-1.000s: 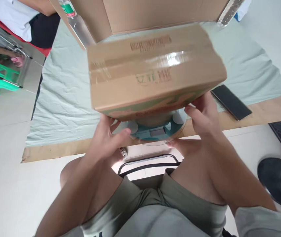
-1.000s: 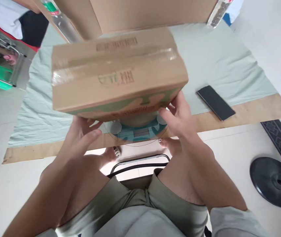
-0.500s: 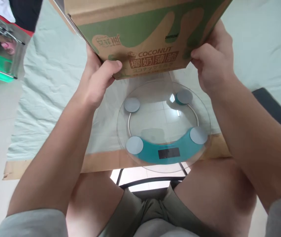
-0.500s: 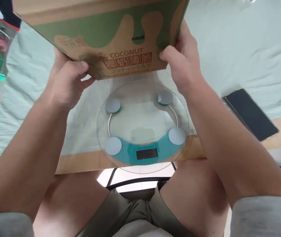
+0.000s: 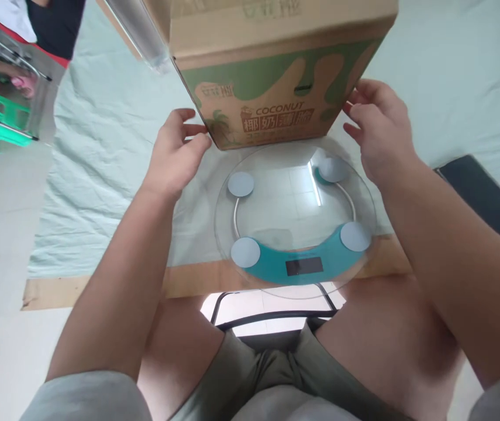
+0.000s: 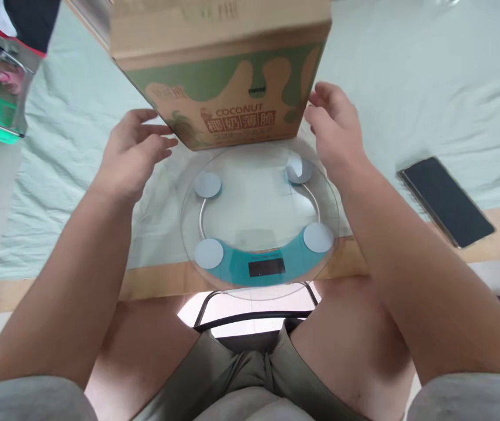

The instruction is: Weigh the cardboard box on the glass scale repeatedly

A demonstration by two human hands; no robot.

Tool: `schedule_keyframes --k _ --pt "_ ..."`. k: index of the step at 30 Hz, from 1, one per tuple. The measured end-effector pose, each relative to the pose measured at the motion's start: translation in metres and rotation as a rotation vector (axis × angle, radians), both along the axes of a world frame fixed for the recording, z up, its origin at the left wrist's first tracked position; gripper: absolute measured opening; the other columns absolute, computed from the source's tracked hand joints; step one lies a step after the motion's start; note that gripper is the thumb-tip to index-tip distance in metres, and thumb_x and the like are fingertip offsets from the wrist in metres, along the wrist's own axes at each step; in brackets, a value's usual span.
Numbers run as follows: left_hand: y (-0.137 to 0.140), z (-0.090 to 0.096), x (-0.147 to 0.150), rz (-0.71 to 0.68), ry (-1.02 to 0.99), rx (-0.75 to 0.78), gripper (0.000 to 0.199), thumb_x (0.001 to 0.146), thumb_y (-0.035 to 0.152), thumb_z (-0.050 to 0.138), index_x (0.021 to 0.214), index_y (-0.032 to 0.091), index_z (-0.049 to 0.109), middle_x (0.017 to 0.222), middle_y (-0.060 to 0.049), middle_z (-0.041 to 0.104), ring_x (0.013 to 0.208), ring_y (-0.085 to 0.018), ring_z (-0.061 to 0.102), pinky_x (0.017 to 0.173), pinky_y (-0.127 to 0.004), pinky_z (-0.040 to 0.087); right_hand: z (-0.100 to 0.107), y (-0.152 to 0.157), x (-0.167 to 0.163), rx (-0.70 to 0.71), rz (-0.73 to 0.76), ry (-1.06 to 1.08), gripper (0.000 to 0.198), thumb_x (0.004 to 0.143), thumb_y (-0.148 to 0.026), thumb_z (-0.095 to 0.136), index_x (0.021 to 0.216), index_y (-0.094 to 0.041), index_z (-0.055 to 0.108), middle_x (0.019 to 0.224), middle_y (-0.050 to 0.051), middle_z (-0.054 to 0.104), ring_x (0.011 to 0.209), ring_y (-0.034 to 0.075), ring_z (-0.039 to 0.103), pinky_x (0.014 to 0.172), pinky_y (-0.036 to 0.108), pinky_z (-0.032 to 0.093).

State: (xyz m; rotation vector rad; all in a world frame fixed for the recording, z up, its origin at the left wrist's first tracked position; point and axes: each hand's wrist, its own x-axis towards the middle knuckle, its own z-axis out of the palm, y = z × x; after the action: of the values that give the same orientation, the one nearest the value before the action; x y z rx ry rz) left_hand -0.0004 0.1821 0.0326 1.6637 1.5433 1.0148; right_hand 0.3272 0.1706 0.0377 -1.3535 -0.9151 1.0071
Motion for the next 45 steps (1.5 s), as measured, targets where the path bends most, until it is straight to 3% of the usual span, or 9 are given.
schedule_keyframes --k 3,5,8,13,20,25,29,35,45 --pt "-0.036 0.014 -0.002 0.135 -0.089 -0.064 0.014 0.087 0.014 0.061 0.09 0.009 0.074 0.085 -0.002 0.072 0.085 -0.013 0.071 0.081 -0.026 0.056 0.008 -0.036 0.004 0.093 -0.169 0.125 0.015 0.095 -0.022 0.046 0.082 -0.019 0.052 0.072 -0.001 0.05 0.064 0.009 0.052 0.059 0.026 0.036" --pt "-0.064 0.016 -0.001 0.163 -0.151 -0.046 0.018 0.079 0.015 0.059 0.062 0.013 0.065 0.064 -0.001 0.061 0.066 -0.01 0.057 0.061 -0.022 0.044 0.004 -0.063 0.008 0.156 -0.214 0.168 0.028 0.094 -0.034 0.041 0.07 -0.023 0.034 0.061 -0.004 0.027 0.05 0.009 0.028 0.05 0.028 0.021" --pt "-0.1 0.003 0.001 0.19 -0.206 -0.082 0.026 0.069 0.021 0.057 0.045 0.017 0.048 0.049 -0.001 0.042 0.053 -0.009 0.039 0.05 -0.026 0.027 -0.011 -0.093 0.015 0.19 -0.277 0.192 0.05 0.087 -0.051 0.054 0.067 -0.024 0.018 0.059 -0.005 0.01 0.05 0.009 0.009 0.046 0.03 0.008" --pt "-0.123 -0.016 0.003 0.271 -0.265 -0.119 0.036 0.067 0.031 0.057 0.046 0.022 0.03 0.048 0.002 0.025 0.048 -0.008 0.022 0.047 -0.029 0.014 -0.032 -0.093 0.023 0.163 -0.396 0.15 0.059 0.083 -0.043 0.063 0.068 -0.023 0.009 0.056 -0.006 0.004 0.05 0.008 0.004 0.045 0.029 0.003" --pt "-0.114 -0.011 0.009 0.245 -0.256 -0.222 0.036 0.054 0.032 0.053 0.042 0.023 0.021 0.048 0.003 0.014 0.048 -0.006 0.014 0.048 -0.028 0.008 -0.046 -0.067 0.033 0.121 -0.375 0.095 0.057 0.088 -0.035 0.065 0.07 -0.024 0.011 0.06 -0.005 0.006 0.051 0.007 0.007 0.046 0.029 0.004" --pt "-0.114 -0.014 0.006 0.203 -0.219 -0.28 0.039 0.055 0.031 0.056 0.044 0.023 0.02 0.05 0.004 0.012 0.051 -0.007 0.011 0.051 -0.028 0.004 -0.052 -0.063 0.042 0.179 -0.498 0.046 0.055 0.088 -0.036 0.062 0.068 -0.025 0.012 0.061 -0.003 0.005 0.055 0.009 0.005 0.047 0.032 0.004" --pt "-0.115 -0.017 0.003 0.201 -0.19 -0.278 0.039 0.057 0.028 0.058 0.048 0.022 0.02 0.052 0.003 0.012 0.054 -0.008 0.011 0.053 -0.028 0.003 -0.05 -0.065 0.041 0.209 -0.497 0.046 0.057 0.087 -0.038 0.063 0.068 -0.025 0.011 0.063 -0.003 0.001 0.053 0.009 0.003 0.046 0.031 0.002" --pt "-0.12 -0.022 0.008 0.28 -0.123 -0.207 0.039 0.065 0.023 0.058 0.05 0.019 0.022 0.056 0.002 0.014 0.053 -0.008 0.012 0.054 -0.031 0.004 -0.032 -0.074 0.031 0.205 -0.478 0.088 0.043 0.075 -0.021 0.058 0.066 -0.023 0.015 0.062 -0.005 0.004 0.05 0.005 0.007 0.047 0.026 0.004" --pt "-0.124 -0.021 0.009 0.269 -0.163 -0.146 0.036 0.062 0.026 0.053 0.051 0.019 0.019 0.057 0.001 0.012 0.057 -0.009 0.012 0.056 -0.031 0.005 -0.032 -0.069 0.022 0.216 -0.531 0.09 0.035 0.085 -0.013 0.046 0.066 -0.025 0.019 0.062 -0.006 0.003 0.048 0.005 0.007 0.049 0.027 0.003"
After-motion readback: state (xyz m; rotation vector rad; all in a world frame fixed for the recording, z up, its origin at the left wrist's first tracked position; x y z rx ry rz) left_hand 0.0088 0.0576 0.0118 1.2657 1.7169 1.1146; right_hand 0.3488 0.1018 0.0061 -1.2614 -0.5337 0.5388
